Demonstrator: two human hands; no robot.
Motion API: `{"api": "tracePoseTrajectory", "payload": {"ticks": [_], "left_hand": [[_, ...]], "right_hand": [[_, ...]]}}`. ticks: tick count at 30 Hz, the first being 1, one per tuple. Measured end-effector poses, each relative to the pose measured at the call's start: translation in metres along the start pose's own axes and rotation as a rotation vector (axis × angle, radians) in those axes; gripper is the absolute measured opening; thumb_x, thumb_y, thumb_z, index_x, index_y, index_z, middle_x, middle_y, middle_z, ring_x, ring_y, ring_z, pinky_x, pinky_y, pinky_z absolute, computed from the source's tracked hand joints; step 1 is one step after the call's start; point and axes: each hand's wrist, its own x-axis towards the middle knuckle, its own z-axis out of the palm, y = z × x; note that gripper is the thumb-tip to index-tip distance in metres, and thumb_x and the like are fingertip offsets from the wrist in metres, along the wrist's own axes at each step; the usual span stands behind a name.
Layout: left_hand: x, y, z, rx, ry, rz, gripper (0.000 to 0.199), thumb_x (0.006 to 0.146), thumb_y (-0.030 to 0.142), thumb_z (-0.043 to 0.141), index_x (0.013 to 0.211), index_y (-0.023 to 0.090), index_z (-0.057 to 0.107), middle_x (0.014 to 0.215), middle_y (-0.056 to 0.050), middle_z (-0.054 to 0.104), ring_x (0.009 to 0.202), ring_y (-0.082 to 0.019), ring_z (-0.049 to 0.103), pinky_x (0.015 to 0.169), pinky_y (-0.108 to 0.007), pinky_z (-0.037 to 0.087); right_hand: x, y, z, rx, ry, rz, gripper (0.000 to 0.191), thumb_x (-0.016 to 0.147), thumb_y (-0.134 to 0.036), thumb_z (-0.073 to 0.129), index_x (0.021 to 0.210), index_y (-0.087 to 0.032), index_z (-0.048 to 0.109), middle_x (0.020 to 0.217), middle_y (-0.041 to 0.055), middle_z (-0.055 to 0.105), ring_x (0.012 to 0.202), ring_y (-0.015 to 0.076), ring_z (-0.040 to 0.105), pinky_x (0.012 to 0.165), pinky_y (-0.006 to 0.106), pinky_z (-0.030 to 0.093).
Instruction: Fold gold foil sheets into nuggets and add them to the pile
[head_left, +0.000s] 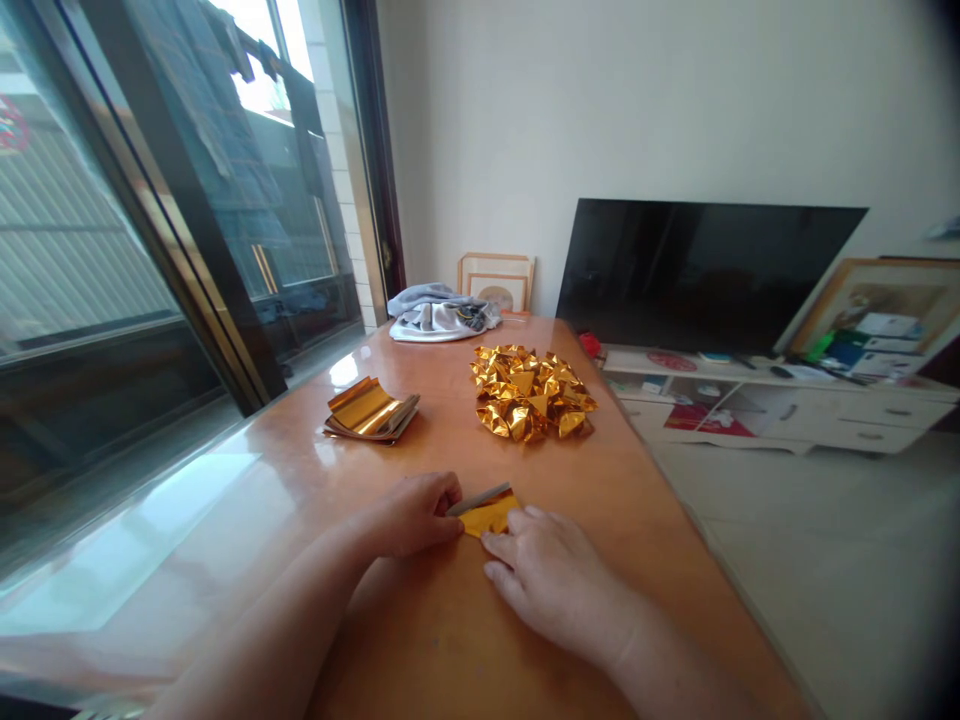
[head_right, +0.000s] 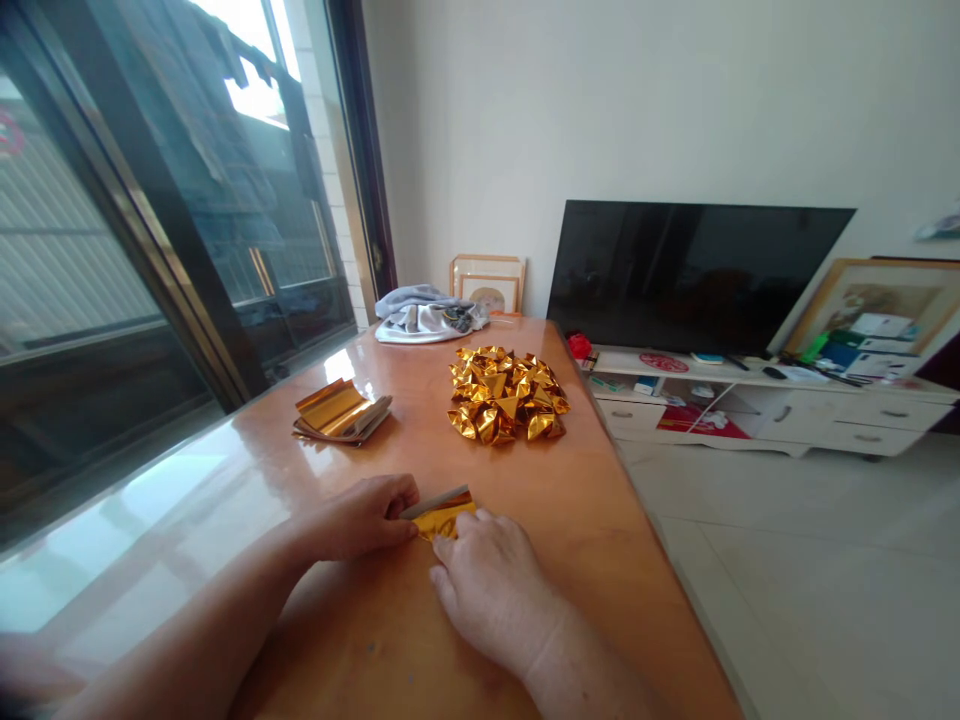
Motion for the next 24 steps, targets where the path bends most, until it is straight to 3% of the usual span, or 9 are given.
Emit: {"api": "tracePoseTrajectory", "payload": {"ticks": [13, 24], "left_hand": [[-0.0003, -0.0022, -0.0066, -0.083, -0.084, 0.022, 0.021, 0.078, 0.029, 0.057, 0.097, 0.021, 0.059, 0.084, 0.001, 0.064, 0.072, -0.016, 0.058, 0.057, -0.024, 0.037], [-0.0023, -0.0050, -0.0070, -0.093, -0.044, 0.040, 0.025, 0.075, 0.021, 0.054, 0.100, 0.021, 0.057, 0.088, 0.001, 0.065, 0.074, -0.015, 0.058, 0.060, -0.024, 0.040]], "right_hand": [[-0.0015, 0.0007, -0.0024, 0.023, -0.011, -0.006, 0.031, 0.098, -0.041, 0.049, 0.109, -0.027, 0.074, 0.101, 0.0071, 0.068, 0.096, 0.0252, 0.059, 0.082, 0.035, 0.042], [-0.0001, 0.0004, -0.0016, 0.033, -0.002, 0.005, 0.029, 0.096, -0.040, 0.052, 0.108, -0.027, 0.075, 0.098, 0.0075, 0.068, 0.094, 0.0249, 0.060, 0.079, 0.035, 0.043]]}}
